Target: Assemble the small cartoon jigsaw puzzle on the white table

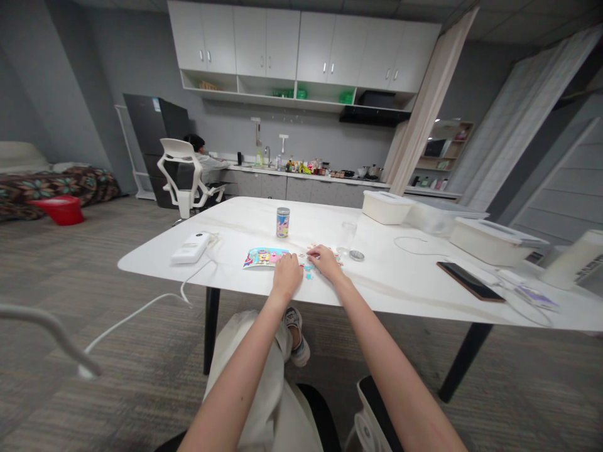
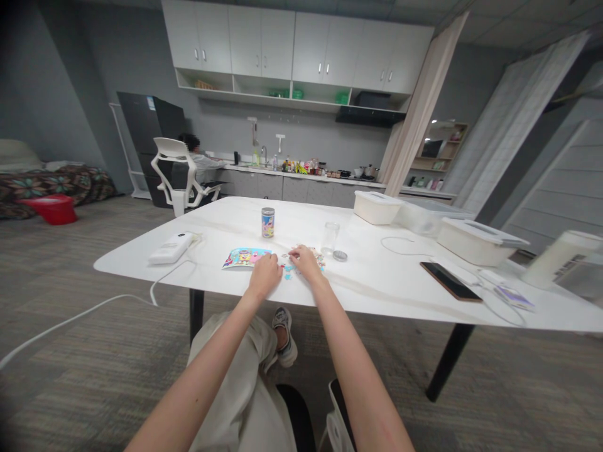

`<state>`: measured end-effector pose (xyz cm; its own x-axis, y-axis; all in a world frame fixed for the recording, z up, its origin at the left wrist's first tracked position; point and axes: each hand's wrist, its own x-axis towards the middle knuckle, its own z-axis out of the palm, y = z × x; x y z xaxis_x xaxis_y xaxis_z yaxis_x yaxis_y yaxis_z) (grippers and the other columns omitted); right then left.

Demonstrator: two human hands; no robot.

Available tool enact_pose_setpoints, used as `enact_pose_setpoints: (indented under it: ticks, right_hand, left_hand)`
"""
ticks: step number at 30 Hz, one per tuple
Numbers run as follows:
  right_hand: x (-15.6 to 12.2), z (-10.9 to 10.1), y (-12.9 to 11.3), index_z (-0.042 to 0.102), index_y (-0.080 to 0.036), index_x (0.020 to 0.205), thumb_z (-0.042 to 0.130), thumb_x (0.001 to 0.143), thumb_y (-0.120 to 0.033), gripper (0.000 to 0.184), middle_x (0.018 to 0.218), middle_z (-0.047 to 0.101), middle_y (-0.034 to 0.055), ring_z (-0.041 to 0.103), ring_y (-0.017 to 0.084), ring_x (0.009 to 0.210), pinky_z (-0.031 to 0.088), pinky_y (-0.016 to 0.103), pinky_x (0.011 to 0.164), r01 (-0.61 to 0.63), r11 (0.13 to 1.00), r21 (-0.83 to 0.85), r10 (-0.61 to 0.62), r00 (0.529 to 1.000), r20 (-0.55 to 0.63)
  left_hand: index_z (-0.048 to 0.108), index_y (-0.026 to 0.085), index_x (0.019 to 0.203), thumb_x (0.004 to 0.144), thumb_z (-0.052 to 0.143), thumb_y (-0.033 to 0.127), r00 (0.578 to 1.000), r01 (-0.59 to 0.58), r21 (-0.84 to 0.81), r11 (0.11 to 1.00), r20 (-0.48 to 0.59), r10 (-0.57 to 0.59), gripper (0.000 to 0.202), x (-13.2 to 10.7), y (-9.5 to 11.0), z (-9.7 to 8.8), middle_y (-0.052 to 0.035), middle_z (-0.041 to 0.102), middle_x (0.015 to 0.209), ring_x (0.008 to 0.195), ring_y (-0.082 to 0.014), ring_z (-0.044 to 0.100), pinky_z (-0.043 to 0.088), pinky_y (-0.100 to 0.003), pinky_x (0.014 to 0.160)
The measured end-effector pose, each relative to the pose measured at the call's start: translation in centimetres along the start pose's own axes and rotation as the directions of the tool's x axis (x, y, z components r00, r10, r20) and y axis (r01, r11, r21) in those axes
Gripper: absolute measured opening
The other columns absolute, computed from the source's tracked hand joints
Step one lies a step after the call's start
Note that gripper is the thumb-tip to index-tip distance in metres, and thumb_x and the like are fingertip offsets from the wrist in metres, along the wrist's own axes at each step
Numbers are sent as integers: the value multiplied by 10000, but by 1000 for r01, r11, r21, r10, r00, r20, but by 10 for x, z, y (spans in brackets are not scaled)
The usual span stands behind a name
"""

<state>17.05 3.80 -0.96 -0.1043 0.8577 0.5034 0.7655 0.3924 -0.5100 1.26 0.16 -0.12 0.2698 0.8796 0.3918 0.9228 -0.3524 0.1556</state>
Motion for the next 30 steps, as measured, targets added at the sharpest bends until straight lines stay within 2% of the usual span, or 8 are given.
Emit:
enact_pose_setpoints:
  ticks: [3, 8, 11, 13, 15, 18, 24, 30]
  right_hand:
    - [-1, 1, 0, 744, -153, 902, 595, 840, -137, 162, 953, 687, 85, 627, 182, 918, 467, 310, 891, 23, 997, -72, -17, 996, 88]
    - [-1, 3, -3, 746, -158, 993, 554, 859, -113, 238, 1007, 698, 88, 619, 197, 977, 449, 315, 923, 52, 991, -123, -35, 989, 141]
    - [-2, -2, -6, 737, -160, 1034, 500, 846, -56, 319, 1068, 680, 96, 594, 202, 1042, 425, 313, 963, 20, 987, -162, -9, 997, 74]
    - [-4, -8, -7, 721, -151, 1082, 441, 829, -10, 403, 1110, 665, 116, 574, 219, 1074, 414, 327, 974, -96, 974, -206, 85, 994, -63]
    - [-8, -14, -7, 712, -133, 1102, 423, 807, 3, 435, 1135, 655, 144, 561, 256, 1089, 416, 357, 958, -281, 927, -251, 236, 952, -193]
    - [-11, -20, -7, 707, -133, 1096, 443, 791, -17, 420, 1164, 652, 147, 549, 280, 1119, 417, 367, 938, -451, 842, -297, 395, 890, -229]
    - [-8, -14, -8, 719, -207, 1089, 467, 810, -92, 393, 1188, 685, 58, 579, 223, 1141, 409, 302, 945, -391, 852, -348, 390, 918, -74]
    - [-8, -12, -8, 739, -184, 1052, 499, 788, -106, 365, 1175, 695, 86, 596, 238, 1141, 420, 300, 941, -367, 855, -367, 378, 925, -45]
  left_hand:
    - [569, 109, 1036, 903, 453, 183, 1000, -2, 4, 1000, 0, 2, 192, 0, 0, 0, -149, 624, 1052, 1036, -246, 577, 417, -338, 879]
    - [565, 98, 1043, 909, 460, 189, 1000, -5, -10, 1000, 7, 5, 193, 0, 0, 0, -153, 619, 1053, 1046, -247, 574, 412, -332, 884]
    - [563, 102, 1040, 907, 462, 183, 1000, -6, -19, 1000, 3, 6, 186, 0, -1, 0, -155, 619, 1046, 1045, -250, 573, 410, -339, 884]
    - [567, 97, 1030, 902, 451, 169, 1000, -8, -16, 1000, -5, 8, 187, 0, -1, 1, -159, 621, 1041, 1033, -256, 576, 414, -345, 878]
    - [573, 96, 1018, 895, 444, 157, 1000, -9, -4, 1000, -12, 9, 188, 0, -2, 2, -155, 624, 1037, 1017, -253, 582, 418, -340, 870]
    - [578, 103, 1007, 891, 440, 151, 1000, -8, 16, 1000, -16, 8, 186, 1, -2, 3, -144, 629, 1029, 1006, -245, 586, 421, -329, 858]
    - [577, 96, 1018, 889, 451, 157, 1000, -7, 20, 1000, -9, 7, 191, 0, -1, 2, -149, 628, 1032, 1009, -251, 587, 421, -332, 854]
    - [573, 103, 1016, 892, 451, 158, 1000, -5, 19, 1000, 1, 5, 182, 0, 0, -1, -144, 628, 1029, 1016, -243, 586, 420, -326, 856]
